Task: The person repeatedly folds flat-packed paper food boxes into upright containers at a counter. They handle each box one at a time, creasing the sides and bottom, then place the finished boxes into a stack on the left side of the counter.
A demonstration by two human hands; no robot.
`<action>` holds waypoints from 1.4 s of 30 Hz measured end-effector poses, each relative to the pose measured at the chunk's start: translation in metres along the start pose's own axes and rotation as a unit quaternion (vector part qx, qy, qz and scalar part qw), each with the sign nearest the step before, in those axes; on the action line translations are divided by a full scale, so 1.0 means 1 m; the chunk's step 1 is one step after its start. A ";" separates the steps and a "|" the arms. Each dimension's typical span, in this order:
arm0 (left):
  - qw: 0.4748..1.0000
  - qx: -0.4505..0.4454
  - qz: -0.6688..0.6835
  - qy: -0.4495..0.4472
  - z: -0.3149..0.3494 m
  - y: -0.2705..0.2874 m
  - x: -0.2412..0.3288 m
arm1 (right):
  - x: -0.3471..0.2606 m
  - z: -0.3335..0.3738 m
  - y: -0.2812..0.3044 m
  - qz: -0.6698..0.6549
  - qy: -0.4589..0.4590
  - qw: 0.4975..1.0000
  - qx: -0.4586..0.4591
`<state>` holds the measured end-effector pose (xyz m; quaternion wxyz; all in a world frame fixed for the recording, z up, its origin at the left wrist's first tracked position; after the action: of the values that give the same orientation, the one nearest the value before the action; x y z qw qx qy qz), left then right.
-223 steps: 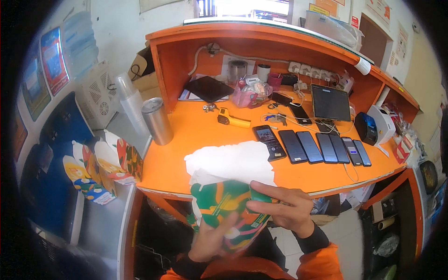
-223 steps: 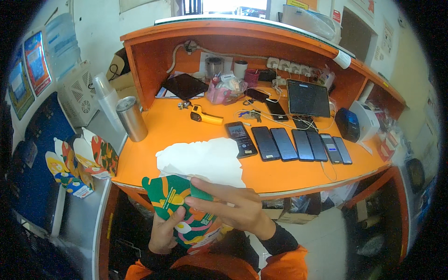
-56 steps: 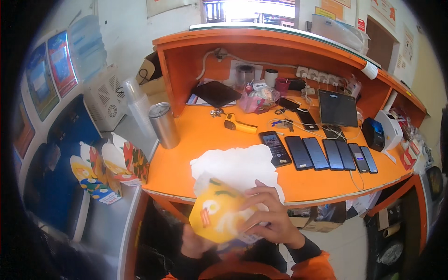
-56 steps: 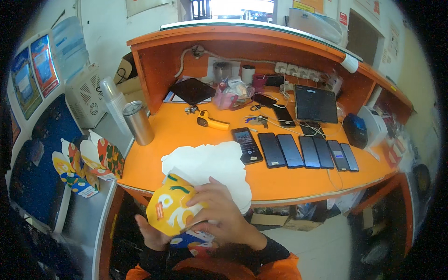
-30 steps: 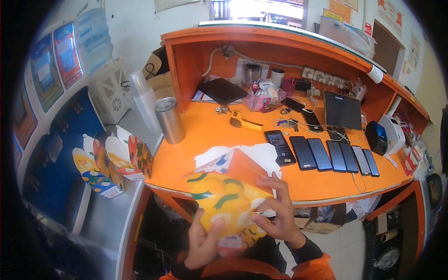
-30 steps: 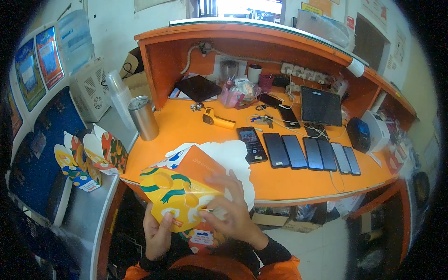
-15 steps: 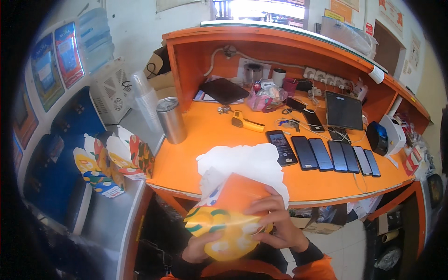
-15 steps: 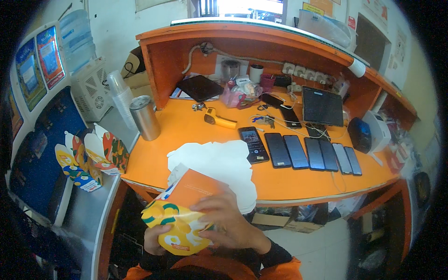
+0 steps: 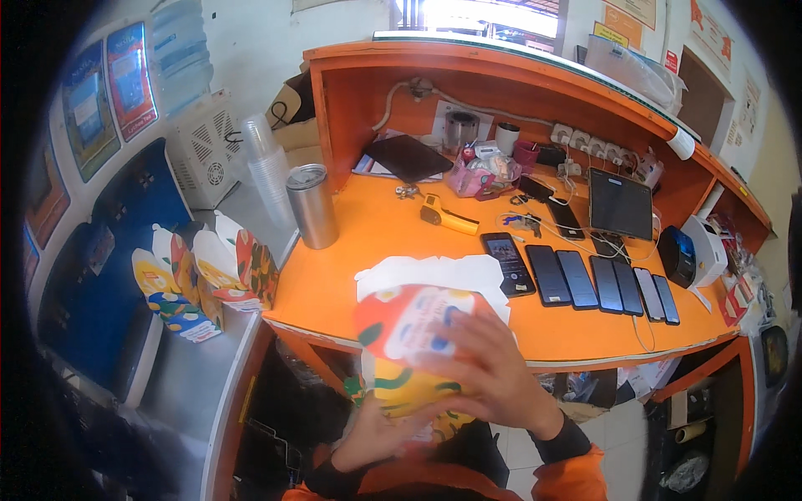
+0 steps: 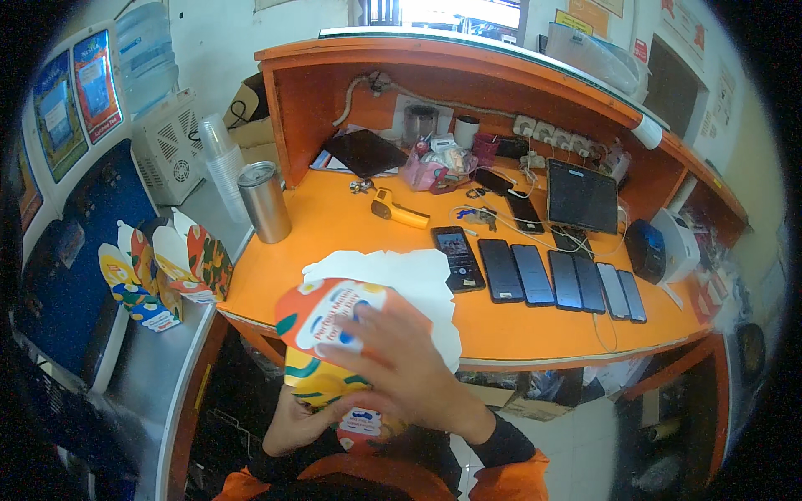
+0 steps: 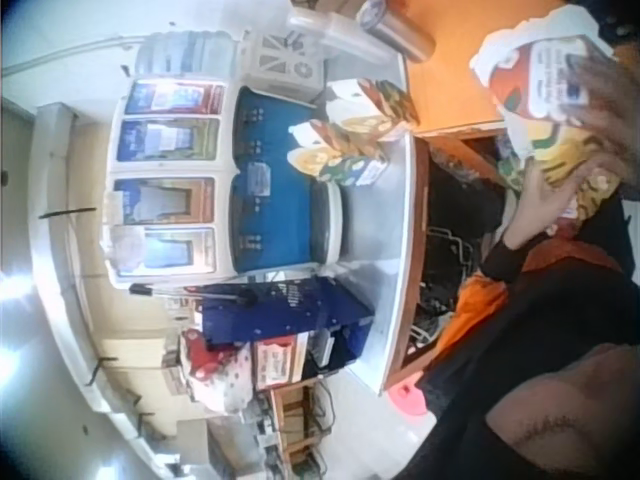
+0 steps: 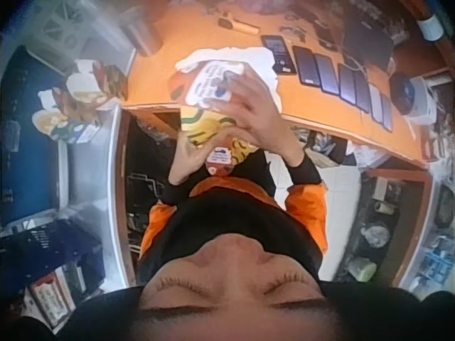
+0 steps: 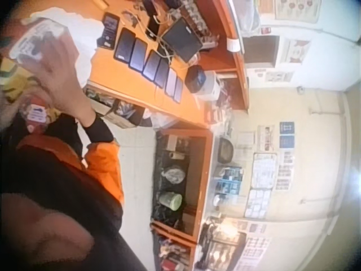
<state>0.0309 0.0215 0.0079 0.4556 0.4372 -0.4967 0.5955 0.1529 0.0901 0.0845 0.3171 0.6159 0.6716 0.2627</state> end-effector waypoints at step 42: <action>0.995 -0.030 0.049 0.084 -0.008 0.015 0.017 | -0.012 0.023 -0.013 0.036 0.003 0.998 0.053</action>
<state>0.0126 0.0300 0.0203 0.4788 0.3471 -0.4949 0.6366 0.1621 0.0759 0.0606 0.2725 0.6548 0.6628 0.2400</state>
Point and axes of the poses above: each hand's wrist, its own z-axis away from the middle knuckle, its own y-axis out of the back of the hand, x = y × z, the point moved 5 cm from there along -z, towards the middle knuckle, and after that the axes turned 15 degrees about y, right-handed, at the moved point
